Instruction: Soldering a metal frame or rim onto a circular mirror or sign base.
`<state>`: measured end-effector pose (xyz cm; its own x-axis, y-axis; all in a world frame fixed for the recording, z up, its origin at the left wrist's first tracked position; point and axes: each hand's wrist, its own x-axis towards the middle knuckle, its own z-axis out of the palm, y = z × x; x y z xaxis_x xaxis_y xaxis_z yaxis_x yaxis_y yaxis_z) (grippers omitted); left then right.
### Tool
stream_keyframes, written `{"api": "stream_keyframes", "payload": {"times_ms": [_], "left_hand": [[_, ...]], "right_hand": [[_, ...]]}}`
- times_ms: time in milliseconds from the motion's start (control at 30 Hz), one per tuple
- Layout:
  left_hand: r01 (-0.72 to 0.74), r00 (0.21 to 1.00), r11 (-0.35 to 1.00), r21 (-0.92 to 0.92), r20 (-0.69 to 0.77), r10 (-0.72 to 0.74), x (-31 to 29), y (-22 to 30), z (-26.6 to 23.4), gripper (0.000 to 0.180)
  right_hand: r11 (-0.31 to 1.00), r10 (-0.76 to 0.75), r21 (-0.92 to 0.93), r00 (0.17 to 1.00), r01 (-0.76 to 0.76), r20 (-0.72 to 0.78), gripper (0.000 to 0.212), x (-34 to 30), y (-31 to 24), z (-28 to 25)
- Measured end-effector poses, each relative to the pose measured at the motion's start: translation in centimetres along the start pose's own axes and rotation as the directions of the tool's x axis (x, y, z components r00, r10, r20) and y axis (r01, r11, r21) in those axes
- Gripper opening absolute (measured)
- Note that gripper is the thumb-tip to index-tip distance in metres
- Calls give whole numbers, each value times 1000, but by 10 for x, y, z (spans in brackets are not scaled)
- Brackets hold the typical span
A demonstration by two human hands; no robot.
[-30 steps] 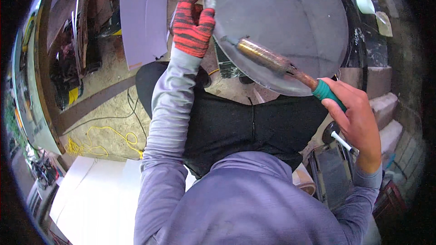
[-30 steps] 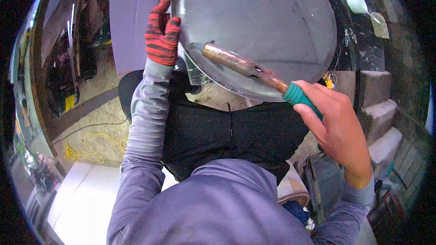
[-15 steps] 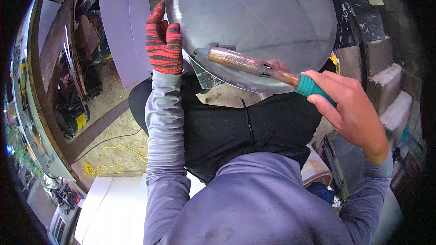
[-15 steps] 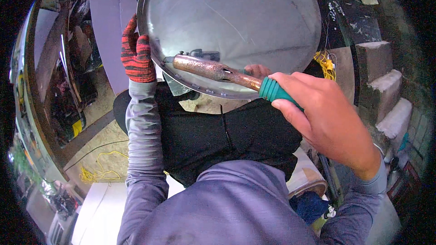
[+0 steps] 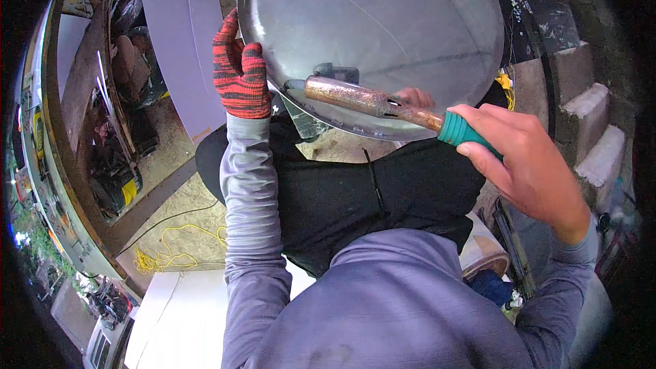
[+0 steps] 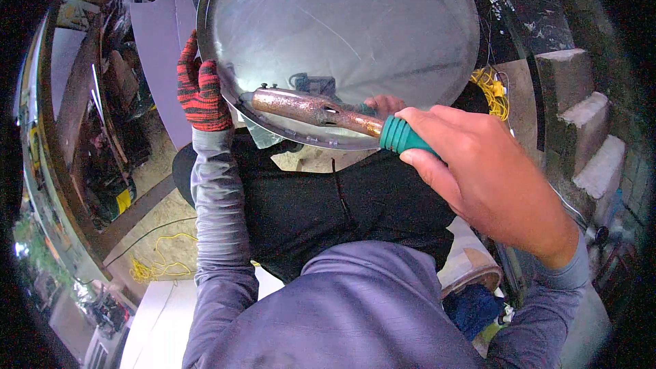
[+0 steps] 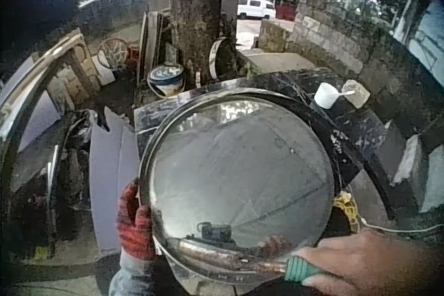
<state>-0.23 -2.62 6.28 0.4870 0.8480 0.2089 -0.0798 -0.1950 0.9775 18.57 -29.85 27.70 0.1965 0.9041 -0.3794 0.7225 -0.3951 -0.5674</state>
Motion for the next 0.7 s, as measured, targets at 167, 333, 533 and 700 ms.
{"api": "stream_keyframes", "payload": {"times_ms": [167, 333, 533, 700], "left_hand": [[20, 1000, 1000, -2, 18, -20, -1, 0, -1, 56], [36, 999, 999, -3, 17, -36, -1, 0, -2, 55], [10, 1000, 1000, 12, 4, -10, 0, 1, -1, 54], [6, 1000, 1000, 0, 19, -6, -2, 3, 0, 53]], "right_hand": [[999, -23, -30, 999, 22, -23, 40, 0, -1, 2], [994, 4, -111, 1000, -4, 3, 44, -3, -8, 0], [982, 22, -186, 1000, -19, 15, 45, -6, -14, -2], [985, 22, -169, 1000, -18, 22, 46, -6, -13, 1]]}}
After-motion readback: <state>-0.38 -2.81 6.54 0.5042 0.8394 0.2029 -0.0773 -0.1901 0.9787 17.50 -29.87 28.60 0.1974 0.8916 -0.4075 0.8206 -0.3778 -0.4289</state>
